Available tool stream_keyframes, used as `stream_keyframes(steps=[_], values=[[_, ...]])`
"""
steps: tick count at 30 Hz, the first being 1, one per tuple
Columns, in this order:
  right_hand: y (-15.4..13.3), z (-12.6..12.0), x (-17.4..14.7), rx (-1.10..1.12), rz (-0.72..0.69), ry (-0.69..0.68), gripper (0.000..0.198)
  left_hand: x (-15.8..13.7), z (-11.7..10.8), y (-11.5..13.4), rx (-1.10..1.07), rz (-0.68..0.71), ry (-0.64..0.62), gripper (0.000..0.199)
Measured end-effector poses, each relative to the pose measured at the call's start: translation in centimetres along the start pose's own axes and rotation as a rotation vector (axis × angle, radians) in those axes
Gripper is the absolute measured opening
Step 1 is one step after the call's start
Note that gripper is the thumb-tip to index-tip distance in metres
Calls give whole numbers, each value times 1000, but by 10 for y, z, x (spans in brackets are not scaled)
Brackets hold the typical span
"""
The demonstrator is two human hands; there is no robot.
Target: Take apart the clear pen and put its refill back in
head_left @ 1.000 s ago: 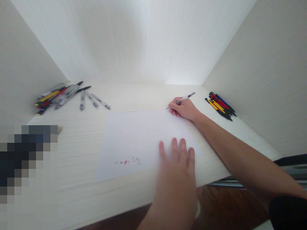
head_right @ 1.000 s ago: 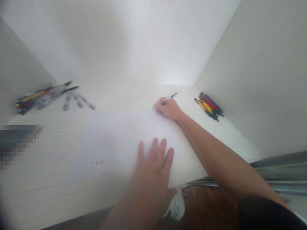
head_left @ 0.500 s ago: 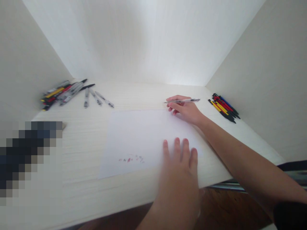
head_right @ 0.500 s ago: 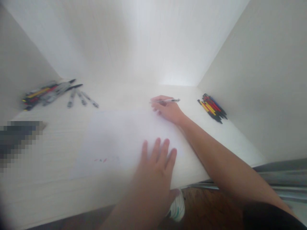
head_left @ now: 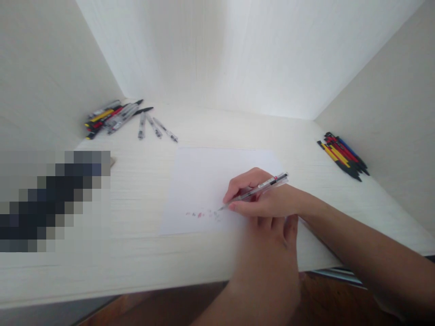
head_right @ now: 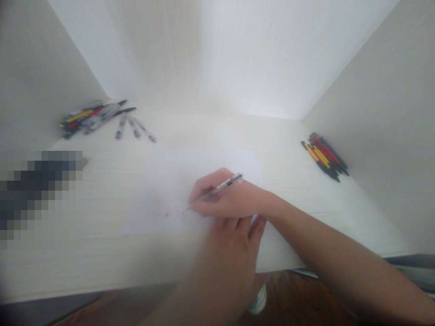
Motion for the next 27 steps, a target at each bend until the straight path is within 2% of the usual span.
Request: stream_keyframes(steps=[4,14,27], values=[[2,3,1,12,2,0,7,-1,0,0,-25,-10,2,99],[5,2,3,-11,3,8,6,-1,1,1,-20,-2,2,105],[0,4,1,-10,-40,-33,8,0,1,2,-4,2,-4,104]])
Point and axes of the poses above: each hand's wrist, its own x-axis towards the middle knuckle, its own z-axis out of the palm, y = z × x, the point moved 7 cm from there along x, towards the middle knuckle, and after that the axes turned 8 degrees about -y, right-handed, at the moved point
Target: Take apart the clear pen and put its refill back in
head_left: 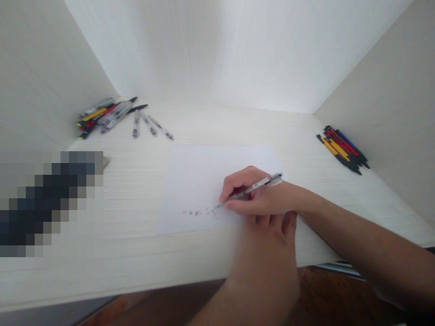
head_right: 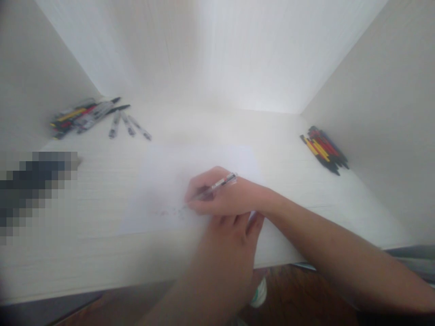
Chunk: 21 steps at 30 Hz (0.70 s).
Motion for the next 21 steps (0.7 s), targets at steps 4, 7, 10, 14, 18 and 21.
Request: stream_keyframes(steps=[4,7,10,14,18,21], values=[[-1,1,0,24,-42,-47,11,1,0,0,13,-10,0,106],[-1,2,-1,15,-71,-97,18,0,0,1,21,-18,-4,110],[-4,2,-2,34,-87,-158,23,0,-2,1,23,-29,-11,114],[-10,2,-2,98,-53,-203,24,-1,-4,-2,15,-49,-32,116],[-11,-2,0,167,-96,-140,22,1,1,-2,-11,-15,-77,97],[5,-22,-1,160,-3,128,6,4,-2,-1,-45,7,-21,88]])
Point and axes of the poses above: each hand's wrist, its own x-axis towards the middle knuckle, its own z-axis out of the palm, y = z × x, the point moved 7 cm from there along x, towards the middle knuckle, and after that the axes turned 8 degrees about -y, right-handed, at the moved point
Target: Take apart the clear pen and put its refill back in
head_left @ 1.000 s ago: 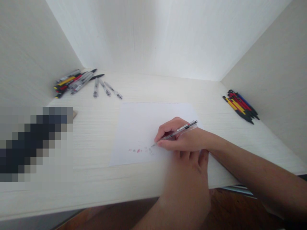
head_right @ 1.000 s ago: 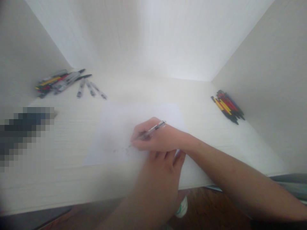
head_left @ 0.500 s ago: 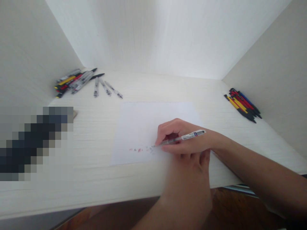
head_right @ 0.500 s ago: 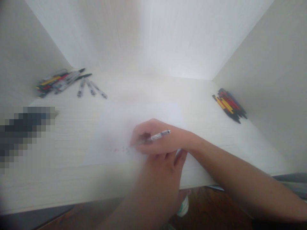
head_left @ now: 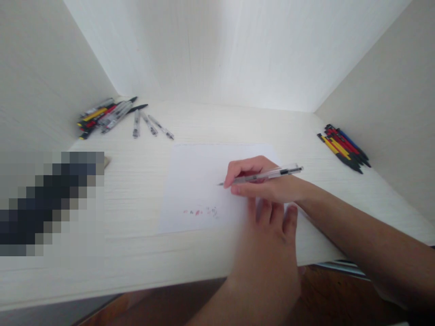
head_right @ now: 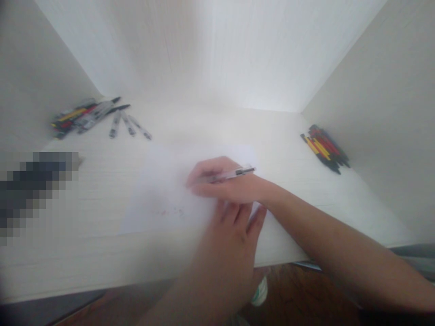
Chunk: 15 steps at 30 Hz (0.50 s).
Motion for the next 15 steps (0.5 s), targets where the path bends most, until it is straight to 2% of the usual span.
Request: stream_keyframes(steps=[1,3,6,10,15], values=[[5,-9,-1,2,32,103,7,1,-2,0,-3,2,24,89],[14,-28,-4,48,64,301,22,4,-4,0,1,5,41,91],[24,-56,-12,151,46,501,25,6,-5,0,10,0,45,92],[42,-93,-27,103,167,632,33,3,-2,-1,32,-8,38,91],[60,-115,-40,33,225,617,32,0,6,-1,61,-32,-43,102]])
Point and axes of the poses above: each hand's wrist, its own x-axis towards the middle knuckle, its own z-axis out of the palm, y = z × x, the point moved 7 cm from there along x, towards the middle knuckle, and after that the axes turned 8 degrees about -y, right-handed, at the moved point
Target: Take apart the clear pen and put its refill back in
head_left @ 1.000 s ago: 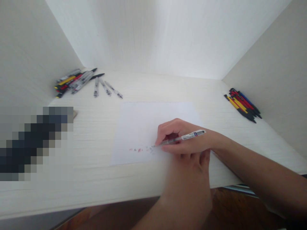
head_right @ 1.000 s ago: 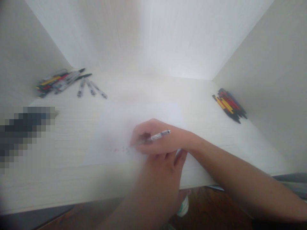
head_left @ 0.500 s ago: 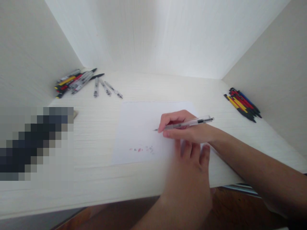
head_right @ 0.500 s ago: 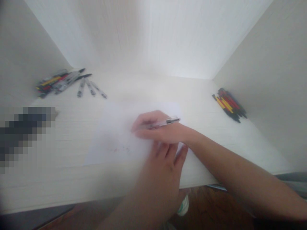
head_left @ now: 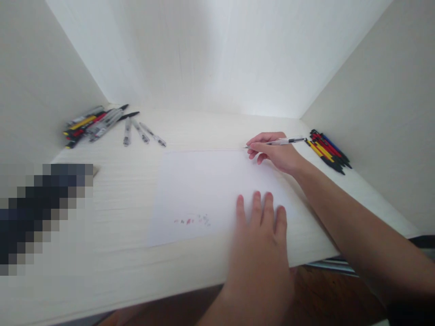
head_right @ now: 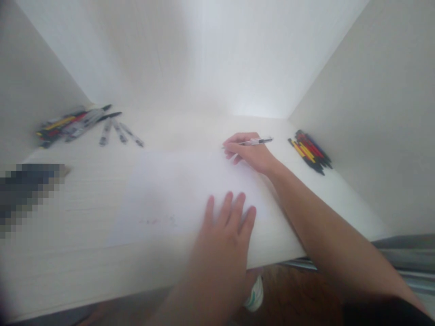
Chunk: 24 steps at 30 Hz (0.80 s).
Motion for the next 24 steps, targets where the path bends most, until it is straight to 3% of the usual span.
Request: stream_keyframes(steps=[5,11,18,24], values=[[16,-5,4,-120,-3,36,26,1,2,1,-2,4,37,90],[21,-20,7,-298,-24,173,22,3,6,3,22,1,-20,100],[21,-14,11,-338,-57,110,21,4,4,3,-4,-9,29,80],[21,-13,11,-333,-50,88,22,4,5,3,2,-3,41,102]])
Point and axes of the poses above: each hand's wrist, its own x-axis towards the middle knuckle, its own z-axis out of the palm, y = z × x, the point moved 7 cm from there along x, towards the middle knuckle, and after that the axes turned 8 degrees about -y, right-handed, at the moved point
